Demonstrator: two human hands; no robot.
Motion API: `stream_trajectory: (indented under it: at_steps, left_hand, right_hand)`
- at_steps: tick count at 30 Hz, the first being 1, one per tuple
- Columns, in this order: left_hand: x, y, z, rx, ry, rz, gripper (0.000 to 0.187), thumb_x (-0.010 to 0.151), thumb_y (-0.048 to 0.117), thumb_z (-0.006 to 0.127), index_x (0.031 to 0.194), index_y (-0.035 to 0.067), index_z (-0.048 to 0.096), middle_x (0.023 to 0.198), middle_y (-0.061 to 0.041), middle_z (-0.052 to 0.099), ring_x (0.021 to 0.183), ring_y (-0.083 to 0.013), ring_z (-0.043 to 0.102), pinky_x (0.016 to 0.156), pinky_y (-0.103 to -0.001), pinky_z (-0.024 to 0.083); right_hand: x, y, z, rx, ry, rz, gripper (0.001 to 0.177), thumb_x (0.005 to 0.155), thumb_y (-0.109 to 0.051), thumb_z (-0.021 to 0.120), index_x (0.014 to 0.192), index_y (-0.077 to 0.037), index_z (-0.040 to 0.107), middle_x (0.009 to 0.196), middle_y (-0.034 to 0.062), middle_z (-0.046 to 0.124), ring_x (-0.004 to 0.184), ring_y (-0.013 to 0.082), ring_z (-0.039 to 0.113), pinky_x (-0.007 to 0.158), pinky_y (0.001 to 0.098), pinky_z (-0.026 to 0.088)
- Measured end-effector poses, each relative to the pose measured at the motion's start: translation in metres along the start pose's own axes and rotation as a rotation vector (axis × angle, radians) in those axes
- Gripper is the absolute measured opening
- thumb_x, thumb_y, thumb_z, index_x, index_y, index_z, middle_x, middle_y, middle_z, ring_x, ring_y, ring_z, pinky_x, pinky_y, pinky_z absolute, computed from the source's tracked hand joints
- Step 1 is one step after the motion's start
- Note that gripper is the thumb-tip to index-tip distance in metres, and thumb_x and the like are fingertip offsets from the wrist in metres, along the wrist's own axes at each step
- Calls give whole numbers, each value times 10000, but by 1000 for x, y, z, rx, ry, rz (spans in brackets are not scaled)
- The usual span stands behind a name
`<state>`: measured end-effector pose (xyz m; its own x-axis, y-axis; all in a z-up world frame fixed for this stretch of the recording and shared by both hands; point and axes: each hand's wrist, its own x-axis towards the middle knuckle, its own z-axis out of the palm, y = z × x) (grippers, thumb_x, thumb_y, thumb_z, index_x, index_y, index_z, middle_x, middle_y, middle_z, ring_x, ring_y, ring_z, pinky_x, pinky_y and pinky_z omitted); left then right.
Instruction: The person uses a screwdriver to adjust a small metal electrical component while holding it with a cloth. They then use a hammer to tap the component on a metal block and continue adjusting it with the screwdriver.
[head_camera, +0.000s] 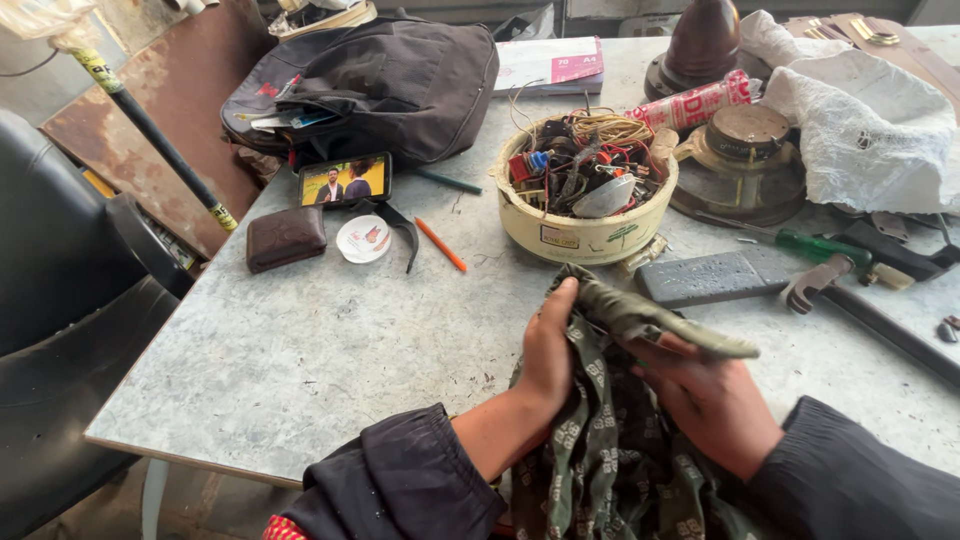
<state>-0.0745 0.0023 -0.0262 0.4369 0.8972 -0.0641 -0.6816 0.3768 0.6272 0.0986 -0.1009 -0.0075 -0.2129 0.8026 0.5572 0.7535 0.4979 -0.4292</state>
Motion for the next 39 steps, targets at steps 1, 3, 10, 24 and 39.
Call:
stream_trajectory:
  at_steps: [1,3,10,24,39]
  left_hand:
    - [0,1,-2,-16,-25,-18,385,1055,370,523,1125,15,654,1007,-104,706,987,-250,643,924,-390,517]
    - [-1,4,-5,-42,-75,-59,356,1017,367,487,1035,43,634,932,-134,703,966,-288,686,903,-433,532]
    - [-11,31,10,-38,-349,-50,385,1105,371,479,1144,13,614,1019,-169,688,1080,-311,680,1001,-436,576]
    - [-34,44,40,186,-101,-133,712,989,595,443,1453,63,534,1334,-84,661,1165,-198,641,1032,-350,503]
    - [-17,16,10,346,-94,-9,778,1000,601,539,1398,-67,579,1321,-119,651,1172,-191,621,1037,-330,484]
  right_hand:
    - [-1,1,6,180,11,106,474,826,2,679,1290,-93,661,1256,161,708,1081,305,710,866,367,570]
    - [-5,0,17,543,42,321,474,835,27,645,1300,-60,635,1309,147,710,1110,254,704,908,339,582]
    - [5,9,0,599,-151,317,497,791,22,778,1273,-9,662,1153,135,791,1027,217,725,884,333,566]
    - [-4,0,-22,43,-153,315,963,853,-208,726,1652,-94,199,998,219,738,819,424,729,737,463,579]
    - [7,-26,-27,-328,-141,83,695,834,-101,683,1509,-188,543,815,100,657,581,305,645,534,457,520]
